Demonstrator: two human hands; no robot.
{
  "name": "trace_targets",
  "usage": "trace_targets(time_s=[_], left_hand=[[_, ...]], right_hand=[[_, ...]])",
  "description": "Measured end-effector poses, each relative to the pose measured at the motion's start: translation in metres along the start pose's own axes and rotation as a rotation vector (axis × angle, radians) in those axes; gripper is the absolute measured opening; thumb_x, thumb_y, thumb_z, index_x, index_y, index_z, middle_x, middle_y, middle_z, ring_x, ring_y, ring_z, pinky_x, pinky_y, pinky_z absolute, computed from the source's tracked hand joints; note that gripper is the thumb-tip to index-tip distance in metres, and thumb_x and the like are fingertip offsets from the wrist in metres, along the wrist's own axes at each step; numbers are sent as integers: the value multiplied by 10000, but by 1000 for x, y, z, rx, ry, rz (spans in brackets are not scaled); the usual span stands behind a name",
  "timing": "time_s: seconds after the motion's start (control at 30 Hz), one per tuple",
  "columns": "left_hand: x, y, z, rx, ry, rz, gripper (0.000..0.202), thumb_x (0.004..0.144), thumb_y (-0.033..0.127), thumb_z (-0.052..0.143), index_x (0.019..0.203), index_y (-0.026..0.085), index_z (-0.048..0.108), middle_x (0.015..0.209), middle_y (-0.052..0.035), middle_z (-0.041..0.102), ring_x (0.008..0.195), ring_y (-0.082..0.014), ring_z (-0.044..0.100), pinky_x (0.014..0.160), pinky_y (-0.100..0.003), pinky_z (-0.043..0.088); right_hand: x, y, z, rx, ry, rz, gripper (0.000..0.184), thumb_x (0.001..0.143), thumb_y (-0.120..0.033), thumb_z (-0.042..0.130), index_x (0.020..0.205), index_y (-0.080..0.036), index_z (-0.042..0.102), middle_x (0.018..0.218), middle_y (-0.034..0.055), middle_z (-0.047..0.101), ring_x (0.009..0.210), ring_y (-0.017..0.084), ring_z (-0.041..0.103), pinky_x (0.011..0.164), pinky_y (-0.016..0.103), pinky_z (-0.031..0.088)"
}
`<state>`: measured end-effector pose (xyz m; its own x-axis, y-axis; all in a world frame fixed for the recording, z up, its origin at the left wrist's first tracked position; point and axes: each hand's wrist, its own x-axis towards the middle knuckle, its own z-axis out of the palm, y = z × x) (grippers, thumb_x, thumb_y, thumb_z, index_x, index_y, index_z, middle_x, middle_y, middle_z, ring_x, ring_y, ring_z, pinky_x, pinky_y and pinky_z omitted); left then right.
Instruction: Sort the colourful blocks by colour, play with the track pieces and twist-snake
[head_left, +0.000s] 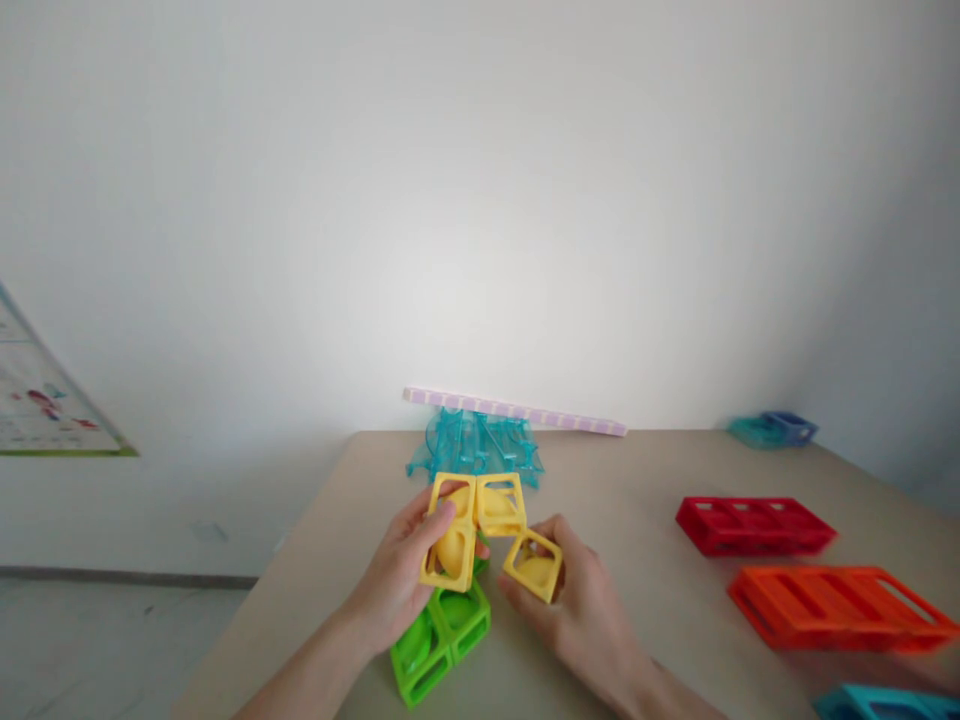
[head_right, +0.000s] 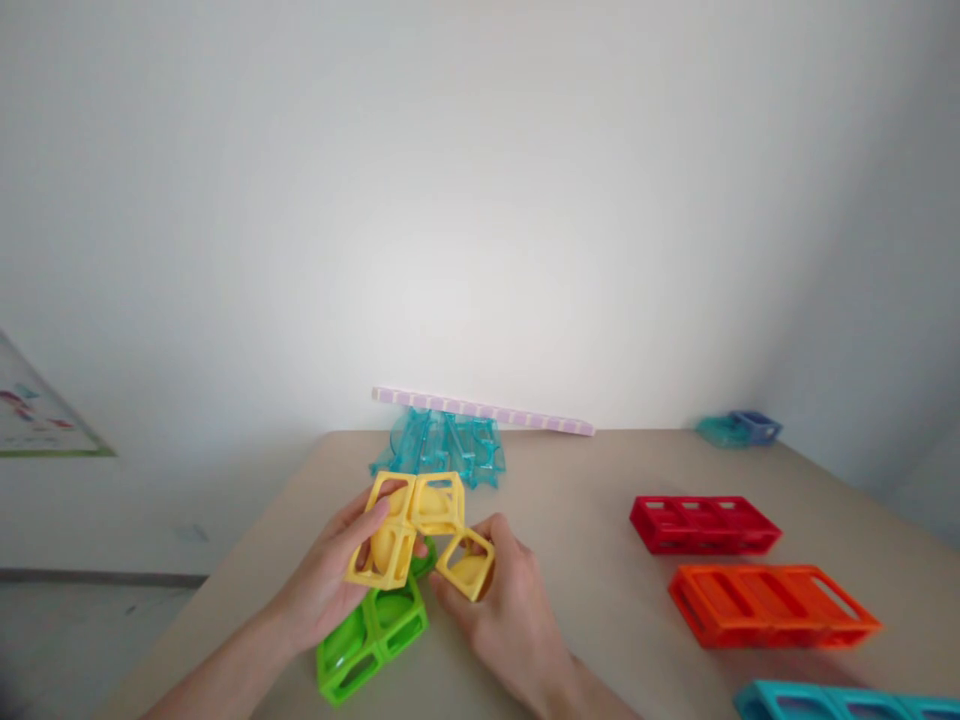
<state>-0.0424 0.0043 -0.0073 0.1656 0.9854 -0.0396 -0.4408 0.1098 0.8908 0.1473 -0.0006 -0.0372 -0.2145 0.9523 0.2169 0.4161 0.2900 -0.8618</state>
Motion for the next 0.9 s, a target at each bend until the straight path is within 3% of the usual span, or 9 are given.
trace_targets(time_s=[0.2,0.4,0.57,0.77,0.9], left_hand=[[-3,1,-1,-15,-32,-28,385,822,328,711,1170,182,630,1004,-96,738,818,-223,724,625,-242,509],[-1,4,-2,-141,-28,-24,518,789,265,742,1277,225,573,1069,-88,732,838,-235,728,738,-321,555],[1,3,-8,-174,-35,-24,538,799,251,727,1300,234,531,1000,-84,745,819,-241,732,722,-337,572],[2,2,-9,-212,-14,-18,303,790,236,731,1068,172,631,928,-74,748,779,-210,729,730,-304,569],[3,1,-11,-245,-12,-21,286,788,205,721,1061,173,639,950,-73,749,813,-205,724,774,-317,563]], right_hand=[[2,5,4,191,35,42,284,824,-366,664,901,-227,429,721,-48,575,623,138,543,547,231,426],[-3,2,8,392,-62,-41,404,798,-272,714,1072,-239,419,921,-15,615,788,158,612,696,266,503],[-2,7,6,340,12,-39,384,807,-361,725,1057,-234,463,865,-14,606,729,153,587,646,257,484],[-6,5,3,386,42,-244,331,854,-256,651,1123,-261,459,1026,26,578,884,177,579,777,281,490],[-8,2,-2,389,88,-346,312,852,-234,638,1116,-269,475,1037,33,557,914,180,569,784,270,483]])
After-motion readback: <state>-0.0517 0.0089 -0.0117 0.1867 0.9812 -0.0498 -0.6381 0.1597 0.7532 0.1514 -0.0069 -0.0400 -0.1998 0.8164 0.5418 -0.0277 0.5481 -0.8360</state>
